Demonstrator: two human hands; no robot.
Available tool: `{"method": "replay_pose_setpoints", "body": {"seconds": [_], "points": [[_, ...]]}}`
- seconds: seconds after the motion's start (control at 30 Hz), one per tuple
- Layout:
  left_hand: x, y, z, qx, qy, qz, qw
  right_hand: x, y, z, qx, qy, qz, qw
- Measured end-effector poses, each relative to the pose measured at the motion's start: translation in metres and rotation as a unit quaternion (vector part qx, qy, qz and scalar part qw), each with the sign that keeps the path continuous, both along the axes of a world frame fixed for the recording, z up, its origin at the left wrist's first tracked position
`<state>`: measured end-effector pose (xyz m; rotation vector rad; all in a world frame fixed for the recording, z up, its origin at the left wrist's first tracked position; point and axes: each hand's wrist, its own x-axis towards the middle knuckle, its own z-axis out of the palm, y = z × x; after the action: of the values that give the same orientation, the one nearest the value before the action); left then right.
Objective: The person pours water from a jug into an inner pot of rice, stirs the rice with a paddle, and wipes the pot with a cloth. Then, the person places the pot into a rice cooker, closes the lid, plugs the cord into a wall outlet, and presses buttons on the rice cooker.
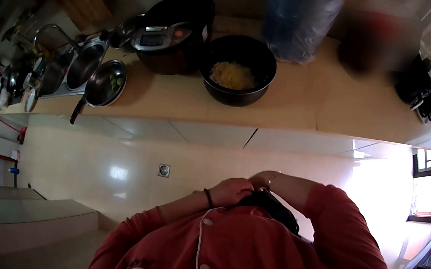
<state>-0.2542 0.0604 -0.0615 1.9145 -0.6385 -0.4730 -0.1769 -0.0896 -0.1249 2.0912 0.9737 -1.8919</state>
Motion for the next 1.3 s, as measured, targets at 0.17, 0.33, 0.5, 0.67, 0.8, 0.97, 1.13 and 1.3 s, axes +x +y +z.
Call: {"method": "replay_pose_setpoints", "body": {"seconds": [0.17,0.33,0.5,0.67,0.8,0.97,1.13,1.3], "points": [[0.001,0.015,0.01,0.022,-0.001,-0.028,0.999,-0.027,-0.062,-0.002,0.022,0.117,-0.147,0.982],[-0.072,0.114,0.007,0.112,0.127,0.18,0.969,-0.055,-0.133,-0.033,0.124,0.145,-0.246,0.95],[-0.155,0.155,0.031,0.096,0.333,0.255,0.903,-0.057,-0.133,0.0,0.121,0.111,-0.307,0.937],[-0.165,0.165,0.007,0.058,0.36,0.243,0.899,-0.053,-0.147,-0.009,0.165,0.131,-0.288,0.934],[-0.153,0.167,-0.003,0.044,0.366,0.217,0.904,-0.065,-0.16,-0.008,0.185,0.101,-0.289,0.934],[-0.144,0.174,-0.007,0.043,0.385,0.206,0.899,-0.078,-0.176,-0.006,0.215,0.06,-0.295,0.929],[-0.132,0.178,-0.011,0.042,0.338,0.128,0.932,-0.085,-0.19,0.002,0.177,0.064,-0.343,0.92],[-0.102,0.148,-0.009,0.117,0.317,0.161,0.927,-0.077,-0.177,0.095,0.106,0.049,-0.394,0.912]]}}
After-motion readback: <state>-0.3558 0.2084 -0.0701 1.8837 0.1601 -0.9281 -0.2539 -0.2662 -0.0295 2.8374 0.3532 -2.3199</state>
